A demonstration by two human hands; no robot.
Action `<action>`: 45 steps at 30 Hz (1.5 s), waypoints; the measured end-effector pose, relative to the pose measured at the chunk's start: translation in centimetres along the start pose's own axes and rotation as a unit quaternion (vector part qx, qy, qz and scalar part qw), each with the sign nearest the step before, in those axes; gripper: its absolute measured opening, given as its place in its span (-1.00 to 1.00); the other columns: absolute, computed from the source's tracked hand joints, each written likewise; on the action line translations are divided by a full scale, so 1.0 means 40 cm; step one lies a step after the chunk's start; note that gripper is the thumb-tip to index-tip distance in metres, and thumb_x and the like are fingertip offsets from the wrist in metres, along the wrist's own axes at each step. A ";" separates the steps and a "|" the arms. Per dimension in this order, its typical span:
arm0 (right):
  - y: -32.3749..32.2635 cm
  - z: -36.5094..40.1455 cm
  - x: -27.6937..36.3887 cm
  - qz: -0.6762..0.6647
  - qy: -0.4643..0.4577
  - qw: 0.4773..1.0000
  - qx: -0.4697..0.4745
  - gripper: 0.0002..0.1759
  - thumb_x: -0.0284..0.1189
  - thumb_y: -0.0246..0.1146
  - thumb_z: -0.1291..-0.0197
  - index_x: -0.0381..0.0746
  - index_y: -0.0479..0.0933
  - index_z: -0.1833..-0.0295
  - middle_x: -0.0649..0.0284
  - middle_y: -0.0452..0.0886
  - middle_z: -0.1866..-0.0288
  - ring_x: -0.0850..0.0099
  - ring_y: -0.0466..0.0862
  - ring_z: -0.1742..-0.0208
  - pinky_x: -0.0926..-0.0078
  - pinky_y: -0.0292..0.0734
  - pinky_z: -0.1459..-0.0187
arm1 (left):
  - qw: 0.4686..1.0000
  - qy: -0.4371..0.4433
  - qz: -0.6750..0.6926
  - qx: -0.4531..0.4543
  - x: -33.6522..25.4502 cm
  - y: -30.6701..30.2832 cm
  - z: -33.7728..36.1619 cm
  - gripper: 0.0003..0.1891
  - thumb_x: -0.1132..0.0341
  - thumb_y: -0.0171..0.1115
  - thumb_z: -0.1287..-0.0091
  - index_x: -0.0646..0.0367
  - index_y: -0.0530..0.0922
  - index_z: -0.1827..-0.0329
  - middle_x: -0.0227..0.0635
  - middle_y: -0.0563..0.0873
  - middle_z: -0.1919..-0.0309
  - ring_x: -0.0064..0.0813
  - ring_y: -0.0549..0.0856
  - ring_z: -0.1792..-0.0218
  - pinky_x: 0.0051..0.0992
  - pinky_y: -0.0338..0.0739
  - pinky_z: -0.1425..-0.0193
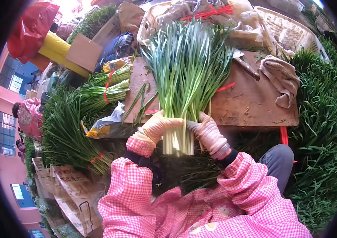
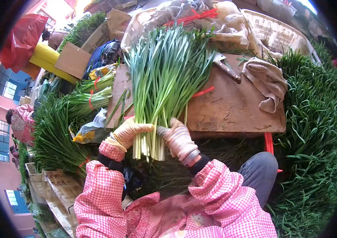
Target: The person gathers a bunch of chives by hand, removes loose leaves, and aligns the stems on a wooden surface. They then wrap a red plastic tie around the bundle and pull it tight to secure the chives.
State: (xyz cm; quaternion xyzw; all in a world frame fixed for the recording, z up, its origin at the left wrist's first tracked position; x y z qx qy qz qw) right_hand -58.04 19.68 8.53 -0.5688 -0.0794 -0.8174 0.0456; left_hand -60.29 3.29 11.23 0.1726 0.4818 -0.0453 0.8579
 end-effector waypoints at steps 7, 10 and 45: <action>-0.016 0.004 -0.045 -0.329 -0.008 0.944 -0.006 -0.77 -0.46 0.23 -0.18 -0.30 0.53 0.06 0.34 0.62 0.23 0.61 0.54 0.29 0.61 0.46 0.20 | 0.984 -0.094 0.106 -0.107 0.063 -0.089 -0.010 -0.84 0.50 0.28 -0.05 0.20 0.56 0.28 -0.33 0.64 0.50 -0.47 0.64 0.52 -0.44 0.61 0.45; -0.001 0.007 -0.035 -0.292 -0.031 0.956 -0.028 -0.77 -0.36 0.21 -0.24 -0.29 0.53 0.08 0.39 0.60 0.27 0.62 0.53 0.28 0.62 0.45 0.20 | 0.972 -0.142 0.165 -0.091 0.062 -0.083 -0.006 -0.86 0.42 0.30 -0.08 0.18 0.57 0.30 -0.33 0.65 0.49 -0.44 0.65 0.54 -0.39 0.63 0.44; 0.011 -0.049 -0.020 0.198 -0.122 0.972 -0.036 -0.62 -0.23 0.29 -0.08 -0.36 0.53 0.21 -0.10 0.61 0.38 -0.03 0.61 0.28 0.24 0.51 0.26 | 0.811 0.088 -0.547 -0.187 -0.063 -0.055 -0.007 -0.36 -0.22 0.03 -0.24 0.09 0.42 -0.21 0.01 0.61 0.02 -0.01 0.53 -0.07 -0.20 0.37 -0.16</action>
Point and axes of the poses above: each hand's wrist, its own z-axis away from the middle knuckle, its own y-axis out of the palm, x = y × z, the point moved 2 cm from there along -z, towards the middle knuckle
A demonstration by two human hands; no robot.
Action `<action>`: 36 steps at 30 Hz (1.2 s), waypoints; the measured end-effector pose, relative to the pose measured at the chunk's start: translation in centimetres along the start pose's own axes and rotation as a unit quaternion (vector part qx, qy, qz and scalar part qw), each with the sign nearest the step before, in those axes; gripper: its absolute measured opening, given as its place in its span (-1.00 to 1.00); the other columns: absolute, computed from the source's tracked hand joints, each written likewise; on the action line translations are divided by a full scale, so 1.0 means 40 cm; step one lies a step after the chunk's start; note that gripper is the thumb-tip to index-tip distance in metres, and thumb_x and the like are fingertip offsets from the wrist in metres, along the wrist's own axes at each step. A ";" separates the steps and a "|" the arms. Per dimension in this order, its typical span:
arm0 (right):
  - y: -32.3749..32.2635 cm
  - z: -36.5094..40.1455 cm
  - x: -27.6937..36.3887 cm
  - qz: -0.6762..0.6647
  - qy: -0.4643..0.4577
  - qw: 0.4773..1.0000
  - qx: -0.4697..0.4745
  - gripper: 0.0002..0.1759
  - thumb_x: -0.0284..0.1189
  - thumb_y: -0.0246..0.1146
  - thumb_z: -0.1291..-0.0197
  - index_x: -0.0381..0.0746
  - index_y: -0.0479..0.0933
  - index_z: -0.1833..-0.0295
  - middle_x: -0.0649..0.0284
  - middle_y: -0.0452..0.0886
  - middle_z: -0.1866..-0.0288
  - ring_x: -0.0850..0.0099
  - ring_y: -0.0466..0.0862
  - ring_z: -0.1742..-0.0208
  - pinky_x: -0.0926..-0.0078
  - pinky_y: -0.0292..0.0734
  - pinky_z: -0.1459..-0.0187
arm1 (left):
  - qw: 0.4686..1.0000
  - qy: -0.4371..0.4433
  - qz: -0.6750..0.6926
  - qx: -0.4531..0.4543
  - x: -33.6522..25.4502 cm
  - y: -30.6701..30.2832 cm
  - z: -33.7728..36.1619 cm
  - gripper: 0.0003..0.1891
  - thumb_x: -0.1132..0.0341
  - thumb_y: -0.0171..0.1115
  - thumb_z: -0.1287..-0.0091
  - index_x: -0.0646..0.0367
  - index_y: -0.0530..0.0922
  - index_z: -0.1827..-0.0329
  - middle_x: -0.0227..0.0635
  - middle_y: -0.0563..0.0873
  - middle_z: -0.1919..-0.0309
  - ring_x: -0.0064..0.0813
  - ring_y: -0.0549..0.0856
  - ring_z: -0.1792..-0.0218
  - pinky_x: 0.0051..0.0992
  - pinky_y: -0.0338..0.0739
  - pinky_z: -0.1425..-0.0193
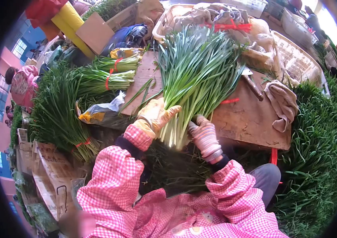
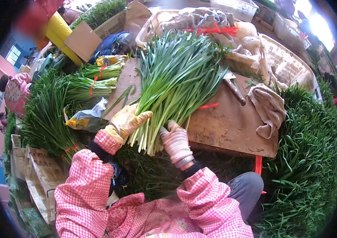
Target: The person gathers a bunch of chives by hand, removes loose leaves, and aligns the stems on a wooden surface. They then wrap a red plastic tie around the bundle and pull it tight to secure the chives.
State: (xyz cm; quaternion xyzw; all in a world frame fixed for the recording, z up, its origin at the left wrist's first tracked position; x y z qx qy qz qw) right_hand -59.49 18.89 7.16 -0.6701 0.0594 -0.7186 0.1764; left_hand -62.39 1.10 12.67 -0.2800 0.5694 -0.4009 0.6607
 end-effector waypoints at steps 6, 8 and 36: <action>0.004 0.018 -0.006 0.065 -0.098 0.992 -0.034 -0.62 -0.32 0.25 -0.16 -0.40 0.51 0.02 0.04 0.65 0.25 0.27 0.62 0.32 0.40 0.51 0.23 | 0.998 -0.018 0.034 0.048 0.065 0.034 -0.025 -0.30 -0.21 -0.02 -0.26 -0.01 0.21 -0.38 0.01 0.51 -0.13 0.02 0.49 -0.14 -0.24 0.34 -0.22; -0.050 0.035 0.012 0.031 0.031 0.998 0.039 -0.49 -0.17 0.22 -0.17 -0.41 0.49 -0.03 -0.13 0.60 0.09 0.04 0.61 0.04 0.33 0.51 0.00 | 0.997 -0.011 0.056 0.056 0.077 0.040 -0.030 -0.23 -0.25 0.01 -0.23 0.00 0.14 -0.41 0.07 0.50 -0.12 0.05 0.49 -0.13 -0.27 0.35 -0.22; 0.070 0.206 0.140 -0.114 -0.113 0.776 0.610 -0.69 -0.34 0.17 -0.20 -0.25 0.54 -0.01 0.11 0.65 0.14 0.37 0.64 0.11 0.45 0.50 0.06 | 0.828 -0.056 0.554 0.074 0.007 0.031 0.013 -0.19 0.13 0.34 -0.19 0.10 0.09 -0.42 -0.31 0.41 -0.25 -0.43 0.34 -0.26 -0.43 0.19 -0.34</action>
Point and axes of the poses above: each hand's wrist, its own z-axis away from the middle knuckle, its own y-axis out of the palm, x = y × z, the point moved 2 cm from there along -z, towards the middle knuckle
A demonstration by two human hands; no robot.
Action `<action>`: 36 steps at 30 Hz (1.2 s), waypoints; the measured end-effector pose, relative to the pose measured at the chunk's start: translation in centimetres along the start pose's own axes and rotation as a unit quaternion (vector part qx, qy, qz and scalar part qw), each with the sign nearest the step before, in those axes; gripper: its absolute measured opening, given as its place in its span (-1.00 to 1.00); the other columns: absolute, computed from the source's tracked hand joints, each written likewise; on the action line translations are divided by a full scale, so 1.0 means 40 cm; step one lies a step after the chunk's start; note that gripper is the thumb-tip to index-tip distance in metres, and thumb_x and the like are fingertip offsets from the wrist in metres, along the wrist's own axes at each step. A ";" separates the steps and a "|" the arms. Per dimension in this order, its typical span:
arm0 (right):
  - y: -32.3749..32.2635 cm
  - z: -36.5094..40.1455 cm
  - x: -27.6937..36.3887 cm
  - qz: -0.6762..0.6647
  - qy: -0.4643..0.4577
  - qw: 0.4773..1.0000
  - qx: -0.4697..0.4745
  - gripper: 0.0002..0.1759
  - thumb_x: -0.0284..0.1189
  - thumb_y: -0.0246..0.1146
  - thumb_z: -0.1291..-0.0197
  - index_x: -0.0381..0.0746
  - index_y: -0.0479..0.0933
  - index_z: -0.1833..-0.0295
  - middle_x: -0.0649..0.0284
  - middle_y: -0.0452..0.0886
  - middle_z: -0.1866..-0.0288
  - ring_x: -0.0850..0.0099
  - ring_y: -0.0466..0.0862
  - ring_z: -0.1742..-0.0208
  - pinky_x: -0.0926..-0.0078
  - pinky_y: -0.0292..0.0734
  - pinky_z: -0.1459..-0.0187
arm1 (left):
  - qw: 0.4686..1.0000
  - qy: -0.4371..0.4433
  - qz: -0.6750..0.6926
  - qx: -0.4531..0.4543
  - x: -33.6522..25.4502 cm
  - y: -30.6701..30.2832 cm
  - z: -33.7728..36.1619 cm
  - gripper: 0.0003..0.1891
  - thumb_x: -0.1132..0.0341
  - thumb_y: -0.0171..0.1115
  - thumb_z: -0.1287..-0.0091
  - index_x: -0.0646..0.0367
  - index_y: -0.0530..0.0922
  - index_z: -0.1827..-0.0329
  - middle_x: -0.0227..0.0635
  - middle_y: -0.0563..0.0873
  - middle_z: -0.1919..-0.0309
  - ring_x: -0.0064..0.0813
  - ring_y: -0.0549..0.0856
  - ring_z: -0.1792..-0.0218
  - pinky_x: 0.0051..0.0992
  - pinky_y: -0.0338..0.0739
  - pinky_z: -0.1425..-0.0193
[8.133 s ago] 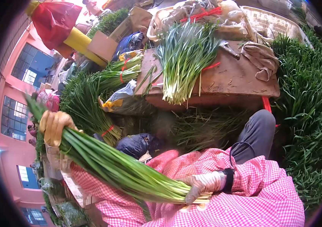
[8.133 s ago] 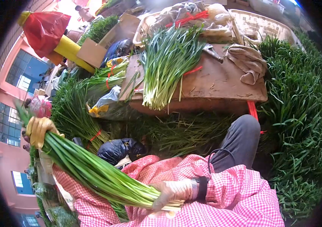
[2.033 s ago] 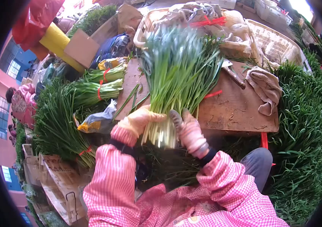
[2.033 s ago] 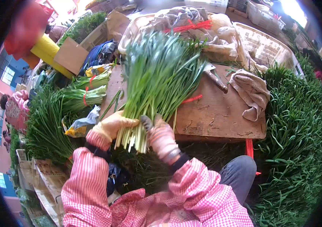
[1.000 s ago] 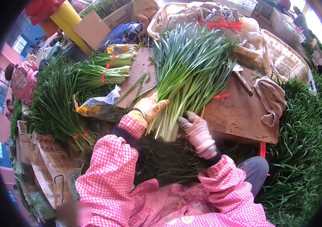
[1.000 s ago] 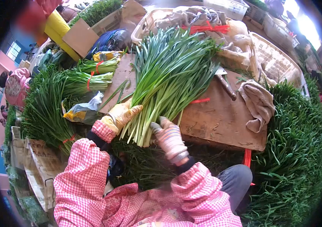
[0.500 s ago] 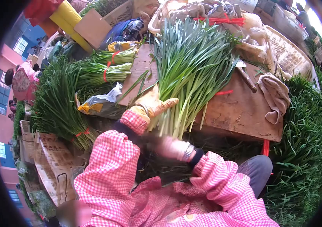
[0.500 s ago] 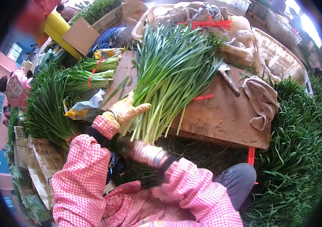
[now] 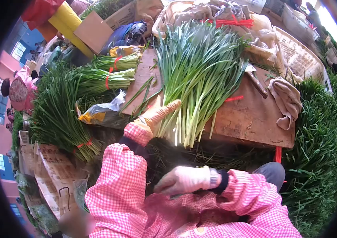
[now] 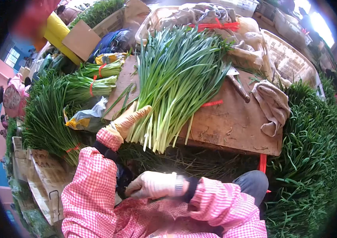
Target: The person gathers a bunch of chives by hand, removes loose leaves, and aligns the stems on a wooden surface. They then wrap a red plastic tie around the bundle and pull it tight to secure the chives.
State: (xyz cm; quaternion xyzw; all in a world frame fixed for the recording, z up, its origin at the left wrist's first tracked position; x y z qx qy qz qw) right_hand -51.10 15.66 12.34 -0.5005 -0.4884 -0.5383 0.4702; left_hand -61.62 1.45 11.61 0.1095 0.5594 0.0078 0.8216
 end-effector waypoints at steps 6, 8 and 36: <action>-0.021 0.126 -0.041 0.137 0.077 0.987 -0.018 -0.67 -0.28 0.18 -0.15 -0.27 0.57 0.05 0.08 0.65 0.16 0.22 0.65 0.14 0.39 0.53 0.07 | 0.992 -0.052 0.057 -0.095 0.116 -0.187 -0.092 -0.42 -0.12 0.14 -0.28 0.10 0.41 -0.22 -0.33 0.53 -0.10 -0.47 0.46 -0.13 -0.49 0.14 -0.33; -0.012 0.169 -0.071 0.067 0.076 0.995 -0.020 -0.68 -0.33 0.20 -0.15 -0.29 0.58 0.05 0.09 0.65 0.17 0.23 0.65 0.13 0.41 0.55 0.10 | 0.981 -0.135 0.051 -0.132 0.059 -0.191 -0.021 -0.58 -0.01 0.18 -0.27 0.12 0.52 -0.02 -0.30 0.63 0.11 -0.46 0.60 0.16 -0.44 0.39 -0.05; -0.461 0.358 -0.203 -0.134 0.051 0.646 -0.750 -0.91 -0.44 0.27 -0.09 -0.21 0.55 0.30 0.35 0.54 0.58 0.58 0.47 0.67 0.63 0.37 0.63 | 0.952 -0.043 0.166 -0.255 0.231 -0.238 -0.104 -0.87 0.33 0.16 -0.32 0.18 0.52 0.16 -0.28 0.67 0.45 -0.48 0.63 0.61 -0.51 0.46 0.66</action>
Point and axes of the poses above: each hand's wrist, its own z-axis away from the middle knuckle, its own y-axis out of the palm, x = y × z, the point moved 2 cm from there along -z, towards the middle knuckle
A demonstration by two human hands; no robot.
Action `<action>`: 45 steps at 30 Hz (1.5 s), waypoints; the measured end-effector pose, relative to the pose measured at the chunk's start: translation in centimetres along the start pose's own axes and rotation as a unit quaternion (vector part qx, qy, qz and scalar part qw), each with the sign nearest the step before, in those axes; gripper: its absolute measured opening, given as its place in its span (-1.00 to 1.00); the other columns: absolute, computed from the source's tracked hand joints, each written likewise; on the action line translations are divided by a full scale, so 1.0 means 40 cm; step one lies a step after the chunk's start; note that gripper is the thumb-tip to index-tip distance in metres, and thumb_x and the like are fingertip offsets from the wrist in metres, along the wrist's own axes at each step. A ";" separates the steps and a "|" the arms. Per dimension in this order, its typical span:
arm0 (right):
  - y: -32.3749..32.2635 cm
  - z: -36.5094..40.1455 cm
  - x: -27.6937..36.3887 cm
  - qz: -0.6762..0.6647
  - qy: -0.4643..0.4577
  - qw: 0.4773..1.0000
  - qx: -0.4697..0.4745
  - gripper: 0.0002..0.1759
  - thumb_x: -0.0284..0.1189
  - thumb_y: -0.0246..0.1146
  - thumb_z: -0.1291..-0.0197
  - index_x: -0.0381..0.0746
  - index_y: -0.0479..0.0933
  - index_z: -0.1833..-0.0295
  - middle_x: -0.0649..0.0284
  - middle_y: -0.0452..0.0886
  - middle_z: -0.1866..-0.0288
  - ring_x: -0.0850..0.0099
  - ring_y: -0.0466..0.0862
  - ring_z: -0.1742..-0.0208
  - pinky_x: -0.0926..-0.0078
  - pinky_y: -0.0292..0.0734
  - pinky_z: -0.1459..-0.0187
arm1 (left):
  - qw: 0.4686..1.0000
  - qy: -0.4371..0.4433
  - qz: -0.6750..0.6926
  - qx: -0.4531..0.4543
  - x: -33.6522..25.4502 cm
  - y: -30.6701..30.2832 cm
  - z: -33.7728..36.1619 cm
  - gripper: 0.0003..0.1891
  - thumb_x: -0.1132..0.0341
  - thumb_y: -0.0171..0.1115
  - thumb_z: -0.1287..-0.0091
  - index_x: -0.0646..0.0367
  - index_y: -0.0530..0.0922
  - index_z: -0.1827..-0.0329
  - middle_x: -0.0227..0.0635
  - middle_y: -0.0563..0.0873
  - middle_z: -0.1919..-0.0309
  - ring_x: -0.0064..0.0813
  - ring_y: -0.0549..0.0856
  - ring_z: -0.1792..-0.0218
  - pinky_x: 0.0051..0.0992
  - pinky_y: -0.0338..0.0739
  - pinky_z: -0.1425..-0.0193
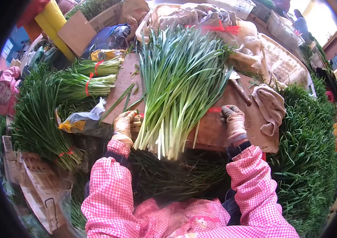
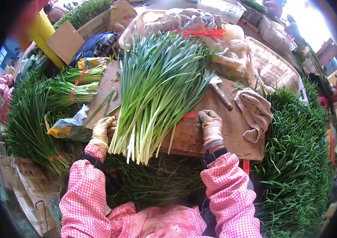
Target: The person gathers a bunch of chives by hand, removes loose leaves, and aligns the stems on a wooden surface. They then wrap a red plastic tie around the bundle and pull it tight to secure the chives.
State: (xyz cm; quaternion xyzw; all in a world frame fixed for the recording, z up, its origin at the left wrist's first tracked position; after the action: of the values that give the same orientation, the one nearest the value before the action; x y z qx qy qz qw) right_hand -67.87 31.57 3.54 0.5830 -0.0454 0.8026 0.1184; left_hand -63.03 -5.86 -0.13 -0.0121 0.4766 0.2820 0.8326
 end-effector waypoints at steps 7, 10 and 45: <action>-0.019 0.186 0.016 -0.017 0.022 1.000 0.001 -0.89 -0.41 0.31 -0.08 -0.20 0.54 0.36 0.40 0.48 0.61 0.64 0.40 0.69 0.68 0.23 0.67 | 0.984 0.155 -0.049 -0.072 -0.026 0.055 -0.061 -0.87 0.31 0.12 -0.35 0.18 0.55 0.27 -0.37 0.64 0.58 -0.59 0.58 0.70 -0.60 0.42 0.67; -0.010 0.186 0.004 -0.081 -0.006 0.997 0.017 -0.87 -0.41 0.33 -0.10 -0.21 0.57 0.27 0.40 0.52 0.56 0.65 0.47 0.60 0.71 0.31 0.60 | 0.983 0.160 -0.047 -0.080 -0.009 0.065 -0.092 -0.88 0.32 0.14 -0.34 0.18 0.53 0.27 -0.37 0.63 0.58 -0.58 0.56 0.70 -0.62 0.39 0.69; 0.184 0.350 -0.192 -0.249 0.274 0.917 0.151 -0.67 -0.53 0.29 -0.11 -0.29 0.50 -0.02 0.22 0.63 0.25 0.49 0.63 0.35 0.49 0.59 0.35 | 0.996 0.073 -0.040 0.016 -0.025 0.012 -0.088 -0.87 0.36 0.17 -0.29 0.16 0.59 0.16 -0.38 0.67 0.48 -0.53 0.62 0.57 -0.56 0.51 0.53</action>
State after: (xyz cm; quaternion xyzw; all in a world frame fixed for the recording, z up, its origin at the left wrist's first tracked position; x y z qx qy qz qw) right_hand -54.48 20.43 1.18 0.3433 0.2571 0.8729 0.2326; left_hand -66.41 -6.93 -1.15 -0.0383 0.5400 0.2386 0.8062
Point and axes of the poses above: each hand's wrist, its own z-axis away from the middle knuckle, its own y-axis out of the palm, x = y × z, the point moved 2 cm from there along -z, towards the middle knuckle
